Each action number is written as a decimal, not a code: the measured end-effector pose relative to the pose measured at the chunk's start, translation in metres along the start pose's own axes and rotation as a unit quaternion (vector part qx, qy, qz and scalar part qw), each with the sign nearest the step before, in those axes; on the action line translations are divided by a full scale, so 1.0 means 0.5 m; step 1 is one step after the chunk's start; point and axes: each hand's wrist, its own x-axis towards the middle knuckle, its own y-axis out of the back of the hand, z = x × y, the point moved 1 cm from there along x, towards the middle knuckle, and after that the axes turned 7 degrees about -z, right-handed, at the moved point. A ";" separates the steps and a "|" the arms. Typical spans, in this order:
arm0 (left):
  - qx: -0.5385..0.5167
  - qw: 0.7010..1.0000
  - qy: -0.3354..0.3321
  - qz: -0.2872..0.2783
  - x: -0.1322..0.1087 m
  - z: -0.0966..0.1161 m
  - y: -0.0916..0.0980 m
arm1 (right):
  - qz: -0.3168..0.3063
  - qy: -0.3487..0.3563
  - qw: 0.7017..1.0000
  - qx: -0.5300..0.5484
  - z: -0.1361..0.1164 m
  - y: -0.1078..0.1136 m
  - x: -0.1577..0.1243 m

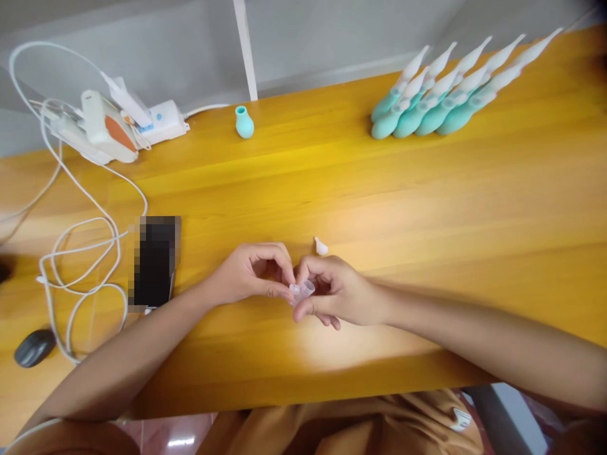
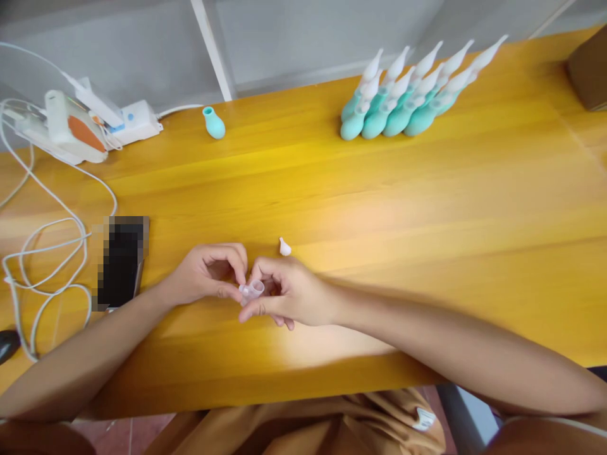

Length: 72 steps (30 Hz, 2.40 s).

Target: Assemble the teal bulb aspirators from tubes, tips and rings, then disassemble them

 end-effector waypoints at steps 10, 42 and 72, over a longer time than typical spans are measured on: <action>-0.008 1.000 -0.019 0.004 0.000 -0.005 -0.003 | -0.001 -0.010 1.000 -0.004 0.000 0.003 0.000; 0.047 0.998 -0.035 0.014 0.001 0.002 -0.003 | 0.005 0.018 1.000 -0.001 -0.010 0.000 0.002; -0.015 1.000 0.000 -0.003 0.002 -0.003 -0.004 | -0.008 0.013 1.000 -0.010 -0.001 0.006 0.000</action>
